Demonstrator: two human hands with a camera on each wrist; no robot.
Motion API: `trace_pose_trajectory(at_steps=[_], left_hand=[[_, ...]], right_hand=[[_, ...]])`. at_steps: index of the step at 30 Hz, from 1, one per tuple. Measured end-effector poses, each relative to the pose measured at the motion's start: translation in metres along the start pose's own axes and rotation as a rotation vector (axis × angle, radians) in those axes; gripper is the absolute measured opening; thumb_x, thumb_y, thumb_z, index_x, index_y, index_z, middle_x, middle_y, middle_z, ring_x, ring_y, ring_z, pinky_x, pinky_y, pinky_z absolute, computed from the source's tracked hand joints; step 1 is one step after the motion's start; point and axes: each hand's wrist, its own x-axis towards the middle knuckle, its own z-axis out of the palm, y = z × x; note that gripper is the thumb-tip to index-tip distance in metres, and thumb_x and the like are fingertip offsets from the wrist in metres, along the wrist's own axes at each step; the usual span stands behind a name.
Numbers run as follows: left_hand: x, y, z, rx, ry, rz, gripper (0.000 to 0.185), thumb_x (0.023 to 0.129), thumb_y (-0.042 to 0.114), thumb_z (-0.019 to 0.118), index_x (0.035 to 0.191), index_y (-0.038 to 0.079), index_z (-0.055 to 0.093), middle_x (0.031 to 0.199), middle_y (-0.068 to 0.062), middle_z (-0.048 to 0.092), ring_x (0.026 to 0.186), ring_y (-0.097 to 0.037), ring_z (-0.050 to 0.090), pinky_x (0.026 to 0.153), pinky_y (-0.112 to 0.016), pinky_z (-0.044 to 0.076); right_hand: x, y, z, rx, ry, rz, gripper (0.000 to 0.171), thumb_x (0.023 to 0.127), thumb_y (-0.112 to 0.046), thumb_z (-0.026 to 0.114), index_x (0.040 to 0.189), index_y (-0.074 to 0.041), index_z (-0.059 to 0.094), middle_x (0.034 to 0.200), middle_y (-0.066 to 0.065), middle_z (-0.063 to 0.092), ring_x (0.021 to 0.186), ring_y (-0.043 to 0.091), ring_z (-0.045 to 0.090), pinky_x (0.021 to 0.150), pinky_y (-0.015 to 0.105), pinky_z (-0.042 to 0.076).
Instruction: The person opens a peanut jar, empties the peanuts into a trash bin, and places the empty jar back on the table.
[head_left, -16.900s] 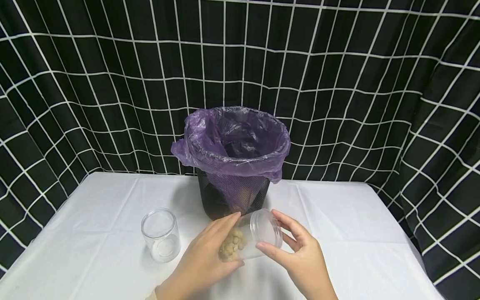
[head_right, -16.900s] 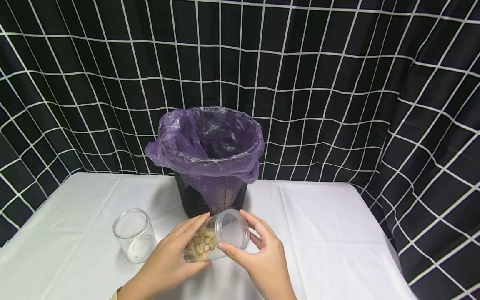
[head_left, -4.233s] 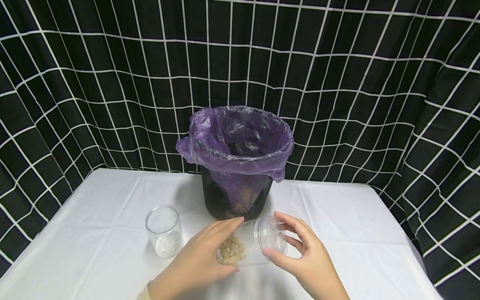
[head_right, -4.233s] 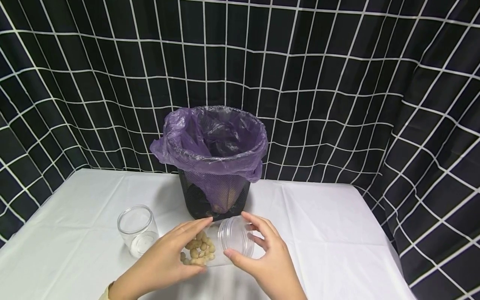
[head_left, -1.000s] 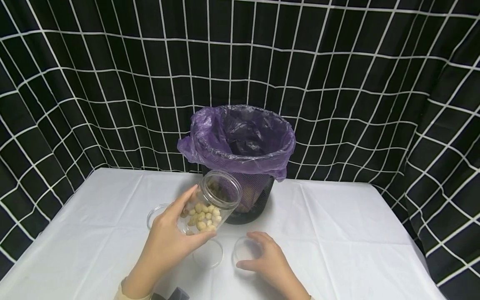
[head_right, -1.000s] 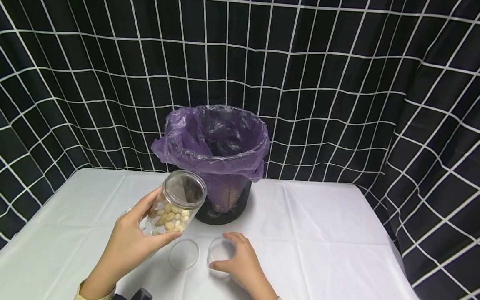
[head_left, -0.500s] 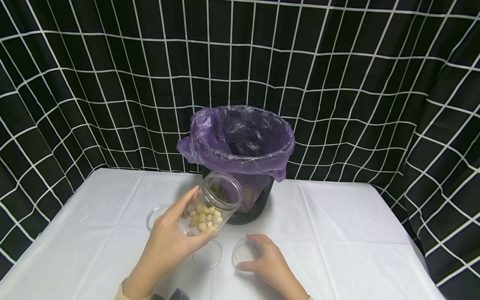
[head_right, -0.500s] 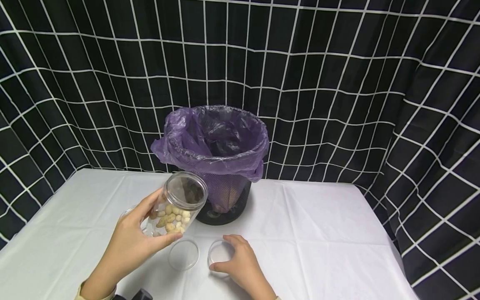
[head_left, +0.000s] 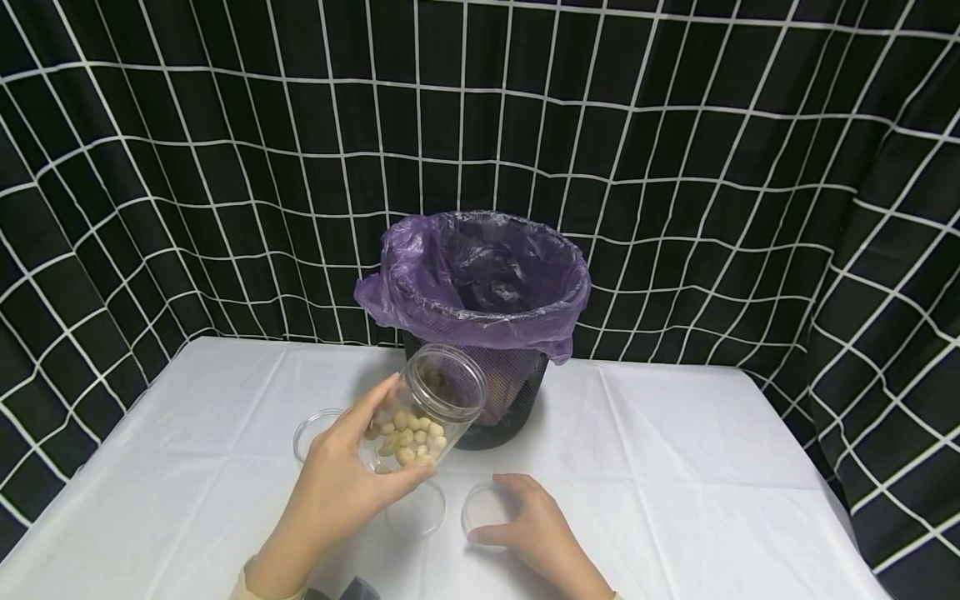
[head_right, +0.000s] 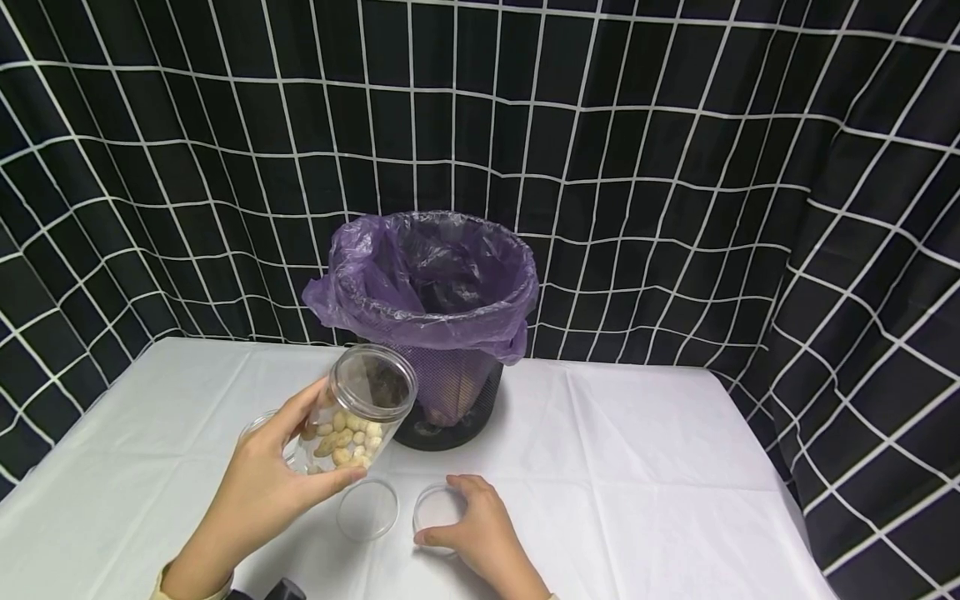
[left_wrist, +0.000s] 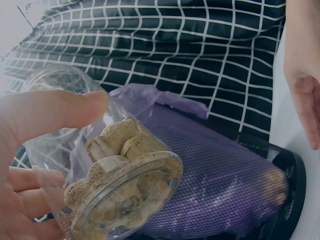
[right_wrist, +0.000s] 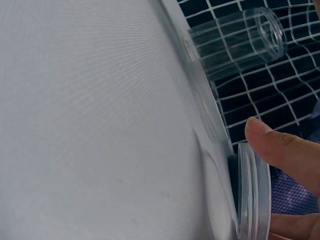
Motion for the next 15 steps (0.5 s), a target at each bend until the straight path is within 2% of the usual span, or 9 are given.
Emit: trace_pose_trajectory(at_steps=[9, 15], left_hand=[[-0.0007, 0.0009, -0.0002, -0.004, -0.007, -0.011, 0.092, 0.065, 0.026, 0.093, 0.146, 0.025, 0.050, 0.115, -0.005, 0.071, 0.098, -0.017, 0.063, 0.087, -0.042, 0.055], [-0.0012, 0.0013, -0.0003, 0.000, 0.004, 0.012, 0.092, 0.064, 0.026, 0.093, 0.146, 0.024, 0.050, 0.114, -0.004, 0.071, 0.097, -0.015, 0.062, 0.085, -0.041, 0.055]], right_hand=[[-0.0008, -0.0001, 0.0020, -0.036, -0.004, -0.021, 0.078, 0.061, -0.029, 0.092, 0.122, 0.007, 0.062, 0.126, 0.022, 0.064, 0.123, 0.043, 0.057, 0.109, 0.059, 0.042], [-0.0007, 0.0018, 0.0053, -0.045, -0.029, -0.025, 0.081, 0.060, -0.028, 0.093, 0.124, 0.009, 0.060, 0.128, 0.025, 0.061, 0.125, 0.046, 0.053, 0.110, 0.061, 0.040]])
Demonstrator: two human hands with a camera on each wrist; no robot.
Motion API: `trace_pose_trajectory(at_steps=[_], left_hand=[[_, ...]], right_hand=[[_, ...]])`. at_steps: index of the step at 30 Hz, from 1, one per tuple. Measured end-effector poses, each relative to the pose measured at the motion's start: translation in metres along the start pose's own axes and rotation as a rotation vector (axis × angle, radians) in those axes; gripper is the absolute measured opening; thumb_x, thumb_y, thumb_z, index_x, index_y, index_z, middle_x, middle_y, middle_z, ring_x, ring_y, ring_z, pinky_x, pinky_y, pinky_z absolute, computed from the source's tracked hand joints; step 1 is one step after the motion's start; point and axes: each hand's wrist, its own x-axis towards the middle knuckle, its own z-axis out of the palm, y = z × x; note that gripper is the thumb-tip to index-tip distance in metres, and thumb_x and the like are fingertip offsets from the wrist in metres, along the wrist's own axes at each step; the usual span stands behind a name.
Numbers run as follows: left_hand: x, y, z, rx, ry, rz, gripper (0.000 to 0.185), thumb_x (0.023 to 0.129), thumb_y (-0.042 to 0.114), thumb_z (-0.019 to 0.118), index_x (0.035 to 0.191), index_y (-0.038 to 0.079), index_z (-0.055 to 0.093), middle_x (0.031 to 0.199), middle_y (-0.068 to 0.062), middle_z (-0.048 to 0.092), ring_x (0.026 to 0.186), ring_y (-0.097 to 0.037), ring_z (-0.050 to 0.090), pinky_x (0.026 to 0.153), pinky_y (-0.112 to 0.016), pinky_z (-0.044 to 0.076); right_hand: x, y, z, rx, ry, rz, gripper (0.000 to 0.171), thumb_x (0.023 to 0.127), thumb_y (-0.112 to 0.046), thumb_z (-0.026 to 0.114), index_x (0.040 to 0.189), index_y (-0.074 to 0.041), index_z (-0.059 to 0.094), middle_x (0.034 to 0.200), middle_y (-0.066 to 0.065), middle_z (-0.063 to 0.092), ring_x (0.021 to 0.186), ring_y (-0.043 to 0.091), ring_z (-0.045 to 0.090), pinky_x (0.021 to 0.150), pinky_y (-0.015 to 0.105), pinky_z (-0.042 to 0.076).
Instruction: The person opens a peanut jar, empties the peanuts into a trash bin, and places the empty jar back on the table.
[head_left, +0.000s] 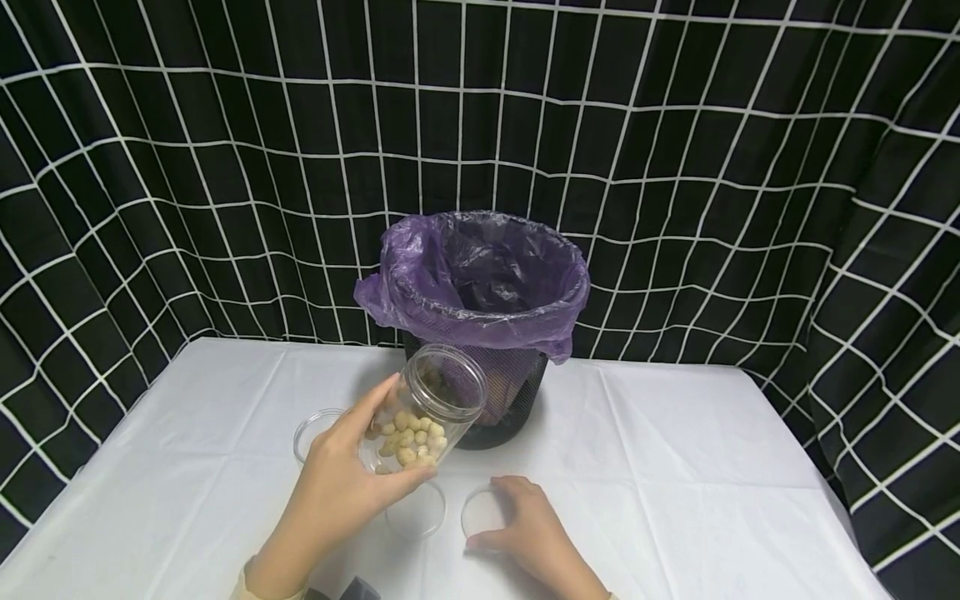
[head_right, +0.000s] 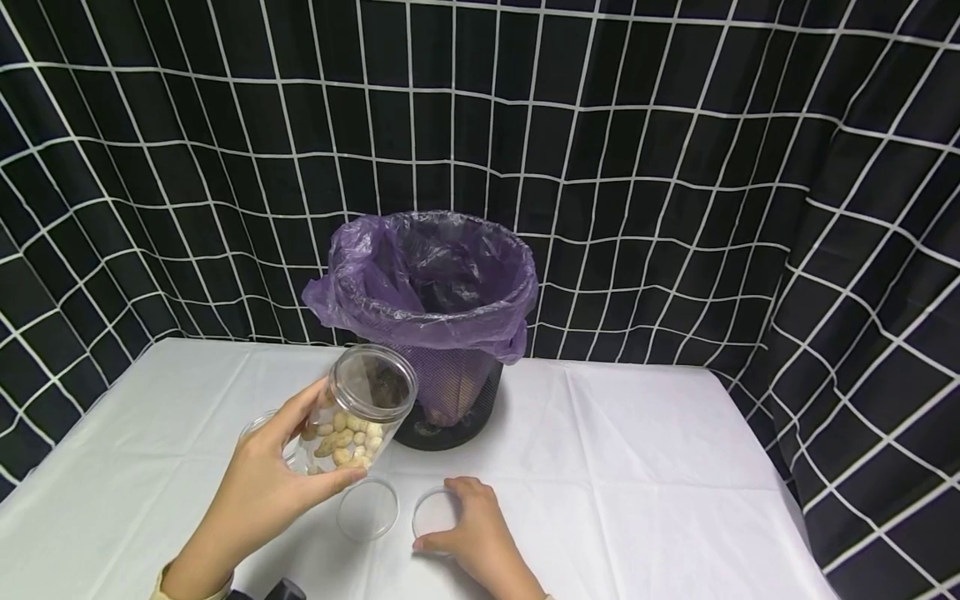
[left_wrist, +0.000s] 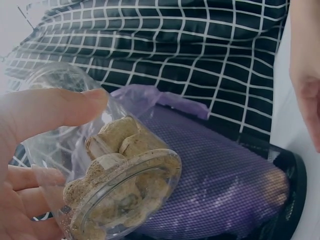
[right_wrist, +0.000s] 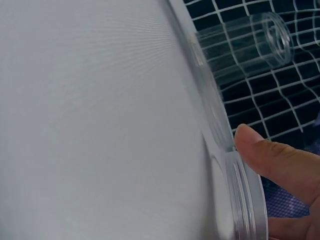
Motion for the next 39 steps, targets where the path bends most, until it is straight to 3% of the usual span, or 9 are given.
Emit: trace_pose_trajectory(at_steps=[7, 13, 17, 22, 25, 31, 35, 39], left_hand=[[-0.001, 0.000, 0.000, 0.005, 0.017, 0.024, 0.092, 0.064, 0.025, 0.093, 0.145, 0.023, 0.050, 0.115, -0.004, 0.071, 0.096, -0.014, 0.063, 0.086, -0.042, 0.056], [-0.002, 0.003, 0.000, -0.053, 0.046, -0.015, 0.090, 0.065, 0.022, 0.093, 0.144, 0.025, 0.051, 0.126, -0.002, 0.068, 0.105, -0.017, 0.063, 0.095, -0.046, 0.055], [-0.002, 0.005, -0.001, -0.092, 0.080, -0.053, 0.089, 0.066, 0.022, 0.093, 0.145, 0.020, 0.050, 0.135, -0.005, 0.065, 0.122, -0.026, 0.062, 0.109, -0.052, 0.047], [0.005, 0.006, -0.006, -0.084, 0.117, -0.058, 0.089, 0.068, 0.022, 0.092, 0.145, 0.015, 0.049, 0.132, -0.008, 0.066, 0.122, -0.029, 0.063, 0.111, -0.053, 0.045], [0.012, 0.004, -0.011, -0.038, 0.129, 0.003, 0.089, 0.066, 0.016, 0.092, 0.144, 0.010, 0.049, 0.131, -0.010, 0.066, 0.121, -0.030, 0.063, 0.106, -0.051, 0.050], [0.035, 0.000, -0.023, 0.066, 0.130, 0.235, 0.091, 0.060, 0.006, 0.093, 0.140, 0.001, 0.050, 0.126, -0.016, 0.067, 0.111, -0.027, 0.066, 0.087, -0.034, 0.060], [0.049, 0.000, -0.033, 0.105, 0.129, 0.296, 0.091, 0.059, 0.006, 0.093, 0.138, -0.002, 0.050, 0.116, -0.016, 0.069, 0.103, -0.026, 0.067, 0.084, -0.032, 0.059], [0.062, 0.002, -0.044, 0.162, 0.124, 0.305, 0.089, 0.061, 0.009, 0.093, 0.138, -0.002, 0.050, 0.109, -0.016, 0.070, 0.093, -0.026, 0.066, 0.080, -0.039, 0.059]], right_hand=[[0.000, 0.001, 0.001, 0.004, -0.042, -0.004, 0.085, 0.060, -0.027, 0.093, 0.127, 0.010, 0.057, 0.132, 0.026, 0.058, 0.127, 0.047, 0.050, 0.111, 0.061, 0.038], [0.002, 0.002, -0.006, 0.011, -0.058, 0.014, 0.079, 0.066, -0.030, 0.090, 0.127, 0.008, 0.059, 0.133, 0.027, 0.059, 0.128, 0.047, 0.051, 0.111, 0.061, 0.039], [0.003, 0.005, -0.020, 0.065, -0.004, 0.090, 0.075, 0.070, -0.030, 0.087, 0.131, 0.004, 0.059, 0.136, 0.023, 0.060, 0.132, 0.045, 0.050, 0.113, 0.059, 0.038], [0.004, 0.010, -0.049, 0.208, 0.102, 0.171, 0.063, 0.079, -0.025, 0.082, 0.133, -0.001, 0.060, 0.138, 0.019, 0.060, 0.135, 0.043, 0.049, 0.115, 0.053, 0.039], [0.008, 0.010, -0.070, 0.280, 0.176, 0.175, 0.056, 0.083, -0.022, 0.079, 0.131, 0.002, 0.061, 0.136, 0.019, 0.062, 0.134, 0.039, 0.053, 0.116, 0.047, 0.041], [0.017, -0.002, -0.118, 0.325, 0.270, 0.187, 0.057, 0.089, -0.030, 0.075, 0.135, 0.000, 0.059, 0.136, 0.016, 0.063, 0.130, 0.027, 0.059, 0.112, 0.041, 0.046], [0.025, -0.015, -0.143, 0.312, 0.279, 0.168, 0.058, 0.090, -0.035, 0.073, 0.136, -0.003, 0.059, 0.135, 0.014, 0.064, 0.127, 0.024, 0.061, 0.111, 0.040, 0.047], [0.035, -0.027, -0.162, 0.296, 0.289, 0.129, 0.059, 0.091, -0.038, 0.072, 0.136, -0.003, 0.059, 0.133, 0.014, 0.065, 0.127, 0.023, 0.060, 0.112, 0.039, 0.047]])
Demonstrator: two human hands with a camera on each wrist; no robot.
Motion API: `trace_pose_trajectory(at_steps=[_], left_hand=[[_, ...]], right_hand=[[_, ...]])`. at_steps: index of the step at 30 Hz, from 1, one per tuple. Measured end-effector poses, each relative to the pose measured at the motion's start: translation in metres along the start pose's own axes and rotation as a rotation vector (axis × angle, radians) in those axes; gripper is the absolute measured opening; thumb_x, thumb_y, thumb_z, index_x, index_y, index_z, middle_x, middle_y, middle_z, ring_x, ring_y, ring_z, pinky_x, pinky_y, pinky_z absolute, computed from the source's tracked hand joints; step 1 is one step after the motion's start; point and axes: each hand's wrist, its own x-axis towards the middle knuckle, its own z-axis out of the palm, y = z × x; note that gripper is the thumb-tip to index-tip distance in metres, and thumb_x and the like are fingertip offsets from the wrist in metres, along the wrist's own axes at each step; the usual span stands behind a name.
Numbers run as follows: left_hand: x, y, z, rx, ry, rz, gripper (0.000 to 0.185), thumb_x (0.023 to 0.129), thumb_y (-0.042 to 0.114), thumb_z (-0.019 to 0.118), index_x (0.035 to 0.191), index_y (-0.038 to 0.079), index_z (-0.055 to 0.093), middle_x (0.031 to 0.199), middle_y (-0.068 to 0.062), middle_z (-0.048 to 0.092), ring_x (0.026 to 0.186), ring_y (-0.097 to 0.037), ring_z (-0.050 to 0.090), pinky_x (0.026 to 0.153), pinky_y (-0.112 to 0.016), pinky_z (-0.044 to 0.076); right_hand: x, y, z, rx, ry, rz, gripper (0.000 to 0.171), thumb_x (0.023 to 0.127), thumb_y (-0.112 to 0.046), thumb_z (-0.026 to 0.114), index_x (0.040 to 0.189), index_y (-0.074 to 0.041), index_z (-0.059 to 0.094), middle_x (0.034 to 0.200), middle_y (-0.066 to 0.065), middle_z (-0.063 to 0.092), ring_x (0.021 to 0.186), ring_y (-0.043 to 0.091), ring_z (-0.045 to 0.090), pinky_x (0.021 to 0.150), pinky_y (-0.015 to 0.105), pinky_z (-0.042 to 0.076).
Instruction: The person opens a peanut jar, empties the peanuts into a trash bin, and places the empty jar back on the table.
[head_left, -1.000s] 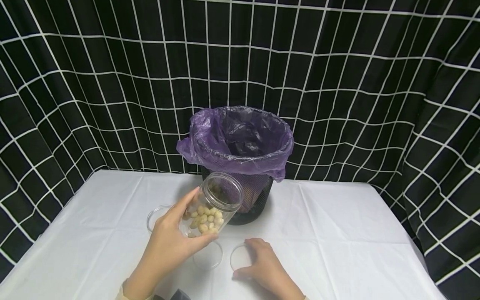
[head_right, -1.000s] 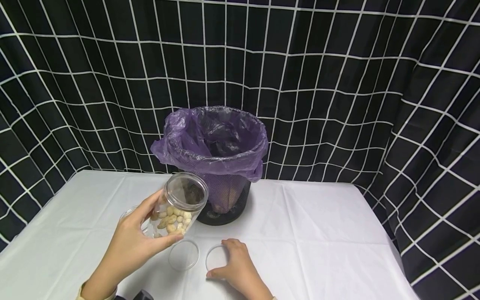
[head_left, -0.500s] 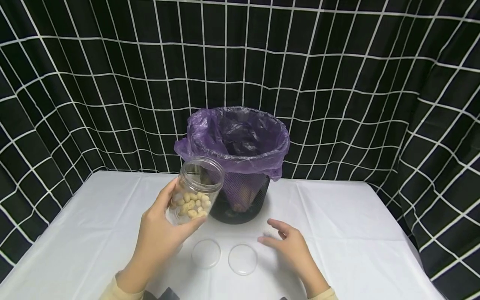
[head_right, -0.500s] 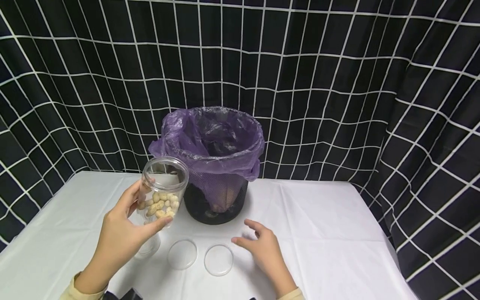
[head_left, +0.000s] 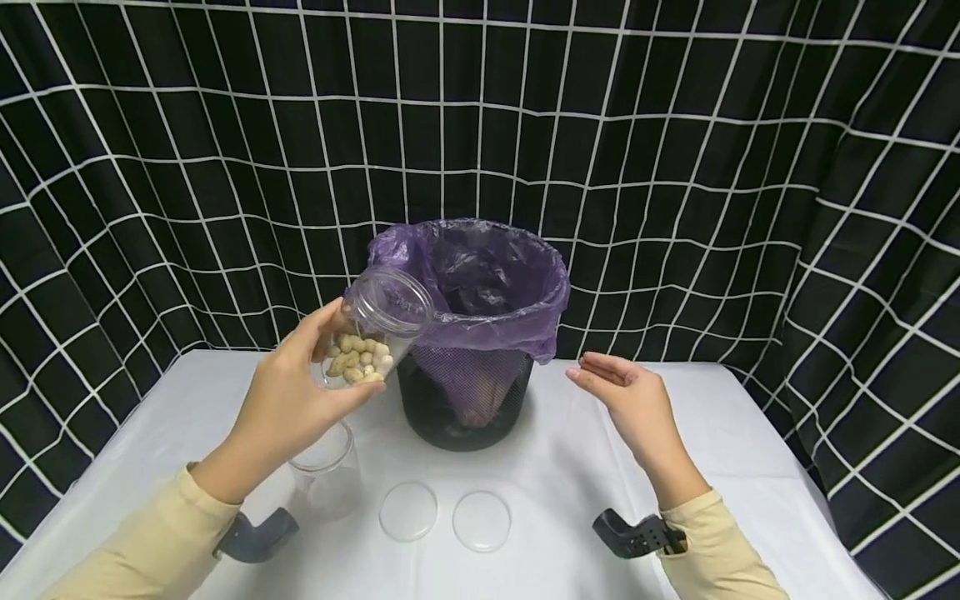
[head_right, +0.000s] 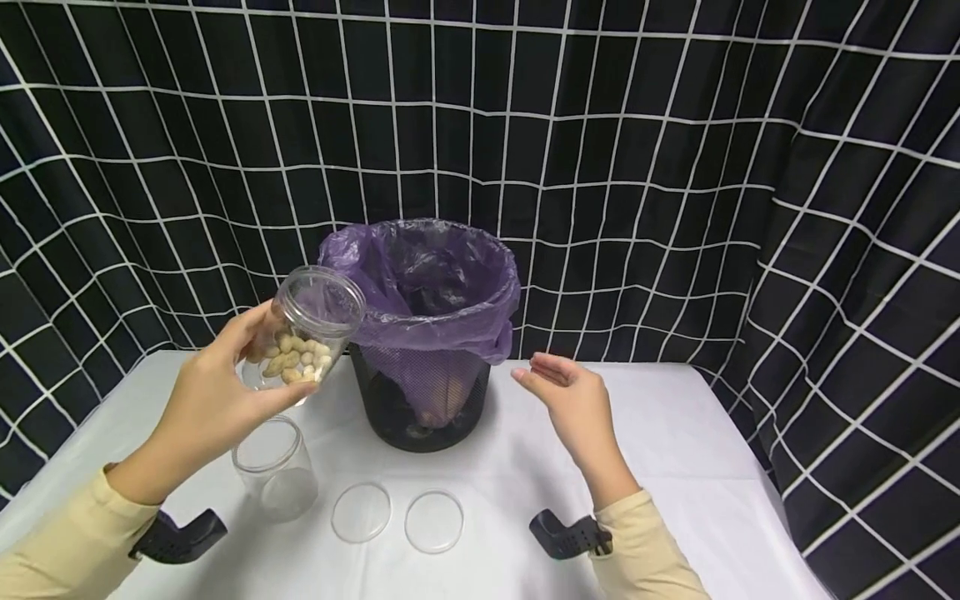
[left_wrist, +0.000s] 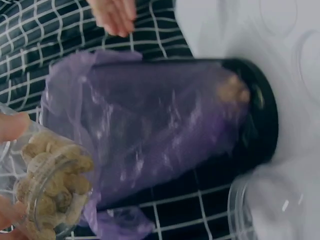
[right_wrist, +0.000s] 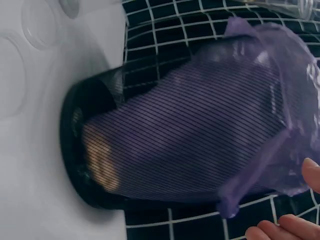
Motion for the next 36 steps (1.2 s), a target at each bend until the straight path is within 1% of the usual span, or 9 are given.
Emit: trace_pose_trajectory(at_steps=[3, 7, 9, 17, 21, 25, 28, 31, 36], left_hand=[[0.011, -0.004, -0.006, 0.020, -0.007, -0.001, 0.088, 0.063, 0.009, 0.092, 0.139, -0.003, 0.050, 0.112, -0.019, 0.069, 0.094, -0.031, 0.068, 0.082, -0.043, 0.061], [0.028, -0.005, -0.013, 0.042, -0.008, -0.015, 0.086, 0.066, 0.010, 0.090, 0.140, -0.002, 0.048, 0.120, -0.022, 0.067, 0.103, -0.036, 0.069, 0.088, -0.047, 0.060], [0.038, -0.005, -0.016, 0.055, -0.016, -0.021, 0.085, 0.068, 0.012, 0.089, 0.141, -0.001, 0.048, 0.123, -0.022, 0.067, 0.104, -0.038, 0.068, 0.089, -0.049, 0.060], [0.076, -0.003, -0.021, 0.061, -0.101, -0.060, 0.085, 0.072, 0.020, 0.087, 0.145, 0.004, 0.045, 0.128, -0.018, 0.066, 0.107, -0.033, 0.067, 0.091, -0.047, 0.056], [0.090, -0.002, -0.023, 0.129, -0.130, -0.048, 0.086, 0.074, 0.023, 0.086, 0.146, 0.004, 0.043, 0.130, -0.019, 0.063, 0.107, -0.035, 0.063, 0.091, -0.050, 0.054], [0.102, -0.004, -0.023, 0.182, -0.164, -0.033, 0.083, 0.077, 0.026, 0.082, 0.147, 0.005, 0.043, 0.133, -0.017, 0.061, 0.109, -0.034, 0.060, 0.086, -0.052, 0.055], [0.111, -0.006, -0.021, 0.211, -0.185, -0.019, 0.081, 0.078, 0.027, 0.080, 0.147, 0.007, 0.043, 0.135, -0.014, 0.061, 0.112, -0.034, 0.058, 0.084, -0.053, 0.056], [0.120, -0.006, -0.018, 0.224, -0.203, -0.006, 0.081, 0.079, 0.026, 0.079, 0.148, 0.009, 0.042, 0.130, -0.014, 0.062, 0.112, -0.033, 0.057, 0.084, -0.053, 0.055], [0.131, -0.004, -0.013, 0.236, -0.228, -0.010, 0.079, 0.081, 0.025, 0.076, 0.150, 0.011, 0.040, 0.110, -0.016, 0.062, 0.104, -0.031, 0.056, 0.082, -0.050, 0.056]], right_hand=[[0.011, -0.014, -0.007, 0.007, 0.003, -0.018, 0.061, 0.091, -0.039, 0.070, 0.138, -0.002, 0.057, 0.135, 0.016, 0.064, 0.121, 0.016, 0.063, 0.110, 0.034, 0.049], [0.024, -0.030, -0.016, 0.016, 0.035, -0.036, 0.061, 0.092, -0.040, 0.069, 0.137, -0.001, 0.057, 0.135, 0.017, 0.063, 0.101, -0.004, 0.065, 0.097, 0.019, 0.054], [0.030, -0.037, -0.019, 0.029, 0.054, -0.048, 0.059, 0.092, -0.039, 0.068, 0.136, 0.000, 0.058, 0.134, 0.017, 0.064, 0.096, -0.009, 0.062, 0.093, 0.016, 0.055], [0.052, -0.070, -0.021, 0.105, 0.153, -0.100, 0.057, 0.091, -0.037, 0.071, 0.131, 0.002, 0.061, 0.132, 0.014, 0.064, 0.106, 0.004, 0.065, 0.100, 0.025, 0.053], [0.063, -0.081, -0.018, 0.080, 0.164, -0.107, 0.055, 0.092, -0.034, 0.070, 0.134, 0.000, 0.059, 0.132, 0.014, 0.064, 0.108, 0.004, 0.063, 0.105, 0.027, 0.052], [0.074, -0.086, -0.013, 0.034, 0.166, -0.109, 0.054, 0.093, -0.029, 0.069, 0.135, 0.001, 0.057, 0.134, 0.017, 0.063, 0.121, 0.018, 0.059, 0.110, 0.035, 0.048], [0.082, -0.090, -0.009, 0.011, 0.171, -0.114, 0.052, 0.093, -0.029, 0.069, 0.134, 0.002, 0.058, 0.134, 0.019, 0.063, 0.125, 0.026, 0.057, 0.110, 0.039, 0.047], [0.090, -0.093, -0.005, -0.004, 0.174, -0.117, 0.052, 0.092, -0.028, 0.070, 0.133, 0.002, 0.059, 0.133, 0.019, 0.063, 0.125, 0.028, 0.057, 0.109, 0.041, 0.048], [0.099, -0.094, 0.001, 0.012, 0.147, -0.117, 0.051, 0.092, -0.021, 0.070, 0.135, 0.004, 0.057, 0.136, 0.021, 0.061, 0.129, 0.028, 0.056, 0.111, 0.040, 0.046]])
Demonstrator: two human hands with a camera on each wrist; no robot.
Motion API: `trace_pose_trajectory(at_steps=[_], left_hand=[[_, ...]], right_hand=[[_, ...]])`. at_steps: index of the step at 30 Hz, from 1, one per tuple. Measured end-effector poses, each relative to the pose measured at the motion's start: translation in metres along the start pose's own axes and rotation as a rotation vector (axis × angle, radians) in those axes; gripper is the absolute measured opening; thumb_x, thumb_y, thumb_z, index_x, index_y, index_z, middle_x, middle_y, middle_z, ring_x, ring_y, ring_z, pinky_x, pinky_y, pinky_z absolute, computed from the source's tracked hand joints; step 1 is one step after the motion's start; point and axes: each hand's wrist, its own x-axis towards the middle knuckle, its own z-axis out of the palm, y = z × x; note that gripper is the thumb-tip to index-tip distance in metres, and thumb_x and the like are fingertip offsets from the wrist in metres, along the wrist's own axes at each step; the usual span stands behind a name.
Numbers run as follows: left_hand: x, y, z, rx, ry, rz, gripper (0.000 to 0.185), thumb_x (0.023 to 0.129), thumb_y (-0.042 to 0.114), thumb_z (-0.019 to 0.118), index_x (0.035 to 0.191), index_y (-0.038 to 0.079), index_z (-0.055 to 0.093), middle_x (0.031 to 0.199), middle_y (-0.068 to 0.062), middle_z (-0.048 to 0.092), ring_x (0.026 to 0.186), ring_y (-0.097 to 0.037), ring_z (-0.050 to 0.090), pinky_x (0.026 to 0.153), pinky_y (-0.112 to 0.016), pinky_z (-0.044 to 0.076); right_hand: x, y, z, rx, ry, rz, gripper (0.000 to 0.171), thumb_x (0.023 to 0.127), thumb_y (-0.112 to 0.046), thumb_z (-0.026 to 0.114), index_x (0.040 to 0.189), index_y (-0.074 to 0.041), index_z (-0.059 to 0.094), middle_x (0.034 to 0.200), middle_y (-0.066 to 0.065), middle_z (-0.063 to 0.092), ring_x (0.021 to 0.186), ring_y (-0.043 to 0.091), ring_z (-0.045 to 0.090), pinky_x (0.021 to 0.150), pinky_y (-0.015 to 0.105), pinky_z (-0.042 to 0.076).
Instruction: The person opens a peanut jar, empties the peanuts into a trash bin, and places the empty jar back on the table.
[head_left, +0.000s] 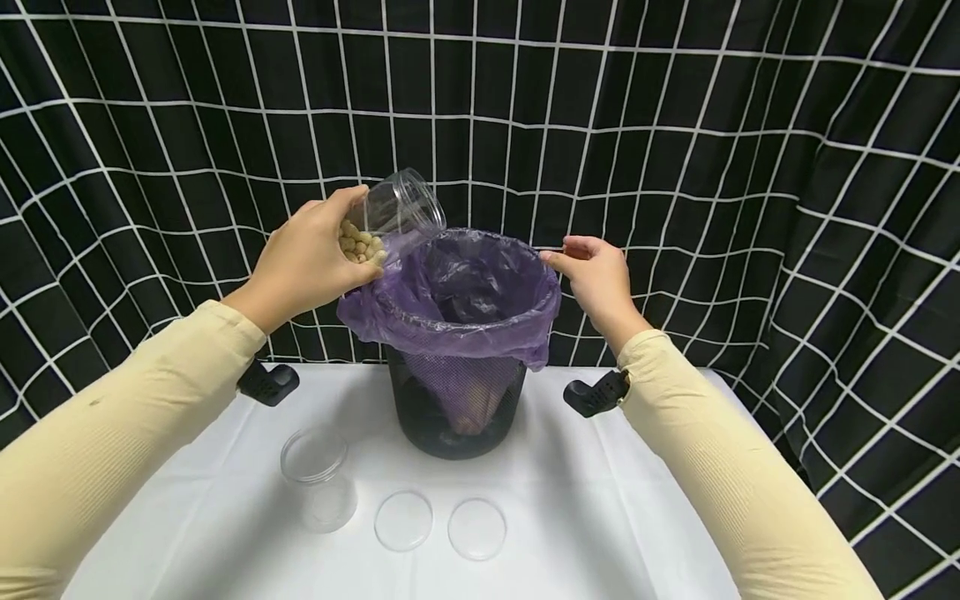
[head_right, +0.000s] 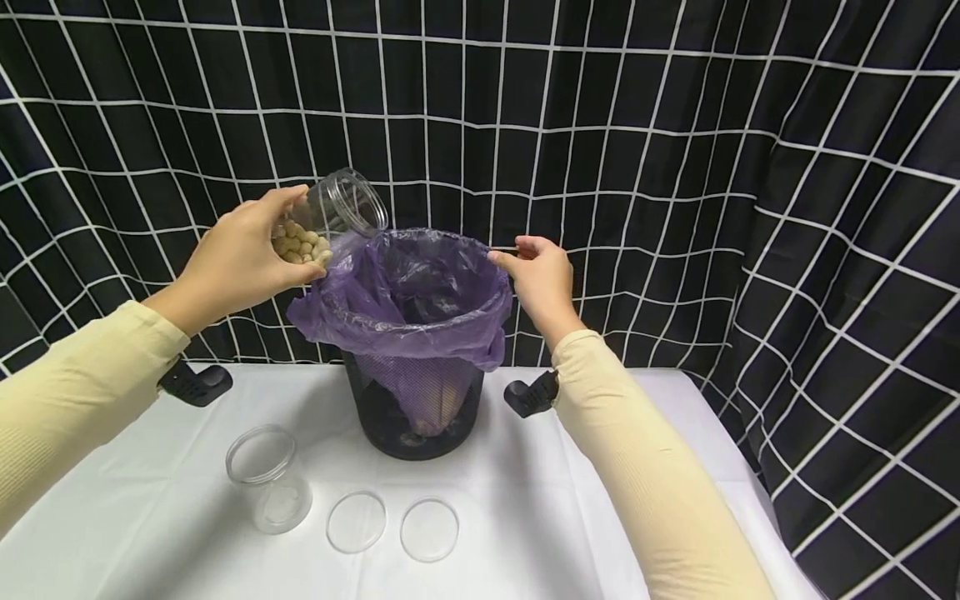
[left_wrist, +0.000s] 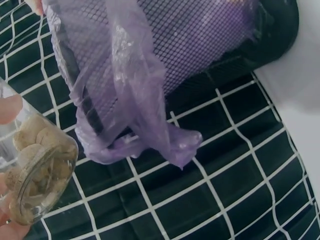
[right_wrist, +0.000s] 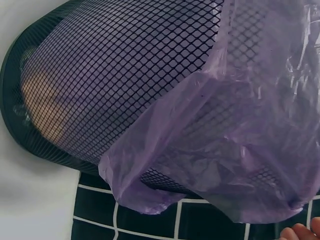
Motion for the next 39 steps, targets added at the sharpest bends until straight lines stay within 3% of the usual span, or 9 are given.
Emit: trace_pose_trajectory(at_steps=[8, 11, 15, 19, 25, 33, 39], left_hand=[[0.009, 0.004, -0.001, 0.022, 0.023, 0.001, 0.078, 0.081, 0.023, 0.075, 0.150, 0.012, 0.040, 0.109, -0.018, 0.062, 0.105, -0.032, 0.056, 0.080, -0.052, 0.057], [0.013, 0.004, -0.001, 0.021, 0.025, 0.001, 0.079, 0.081, 0.023, 0.075, 0.151, 0.012, 0.039, 0.112, -0.017, 0.062, 0.109, -0.033, 0.055, 0.083, -0.053, 0.056], [0.017, 0.007, 0.000, 0.025, 0.002, 0.002, 0.080, 0.082, 0.025, 0.074, 0.152, 0.012, 0.037, 0.111, -0.016, 0.061, 0.111, -0.032, 0.056, 0.086, -0.053, 0.055], [0.020, 0.010, 0.002, 0.038, -0.017, 0.012, 0.083, 0.081, 0.027, 0.076, 0.153, 0.013, 0.036, 0.108, -0.015, 0.062, 0.111, -0.032, 0.056, 0.086, -0.053, 0.055], [0.022, 0.016, 0.006, 0.030, -0.030, 0.035, 0.085, 0.080, 0.027, 0.078, 0.153, 0.013, 0.035, 0.115, -0.015, 0.062, 0.117, -0.031, 0.055, 0.089, -0.053, 0.055], [0.023, 0.019, 0.012, 0.023, -0.041, 0.043, 0.082, 0.081, 0.024, 0.075, 0.153, 0.012, 0.036, 0.110, -0.013, 0.063, 0.117, -0.031, 0.055, 0.089, -0.052, 0.055], [0.021, 0.020, 0.014, 0.005, -0.070, 0.043, 0.082, 0.082, 0.020, 0.073, 0.153, 0.008, 0.034, 0.117, -0.014, 0.062, 0.121, -0.031, 0.052, 0.092, -0.052, 0.054]], right_hand=[[0.004, 0.006, 0.006, 0.011, -0.022, 0.020, 0.053, 0.093, -0.019, 0.069, 0.137, 0.006, 0.054, 0.139, 0.022, 0.059, 0.130, 0.030, 0.056, 0.112, 0.039, 0.047], [0.004, 0.009, 0.007, 0.022, -0.018, 0.038, 0.051, 0.094, -0.019, 0.068, 0.136, 0.005, 0.055, 0.135, 0.021, 0.062, 0.122, 0.028, 0.061, 0.107, 0.037, 0.051], [0.005, 0.013, 0.011, 0.019, -0.033, 0.056, 0.050, 0.094, -0.021, 0.067, 0.136, 0.003, 0.056, 0.133, 0.019, 0.064, 0.113, 0.021, 0.063, 0.097, 0.027, 0.055], [0.004, 0.016, 0.015, 0.001, -0.034, 0.052, 0.050, 0.094, -0.022, 0.068, 0.136, 0.002, 0.058, 0.133, 0.019, 0.064, 0.115, 0.021, 0.063, 0.095, 0.023, 0.055], [0.004, 0.024, 0.022, 0.015, -0.008, 0.045, 0.044, 0.094, -0.019, 0.067, 0.133, 0.002, 0.061, 0.129, 0.019, 0.066, 0.110, 0.020, 0.065, 0.080, 0.012, 0.052], [-0.002, 0.026, 0.030, 0.067, 0.084, 0.069, 0.039, 0.093, -0.014, 0.064, 0.130, 0.001, 0.063, 0.128, 0.017, 0.068, 0.113, 0.025, 0.067, 0.088, 0.021, 0.056], [-0.005, 0.026, 0.036, 0.114, 0.176, 0.085, 0.035, 0.091, -0.013, 0.065, 0.124, 0.000, 0.068, 0.123, 0.016, 0.069, 0.111, 0.026, 0.068, 0.092, 0.029, 0.056]])
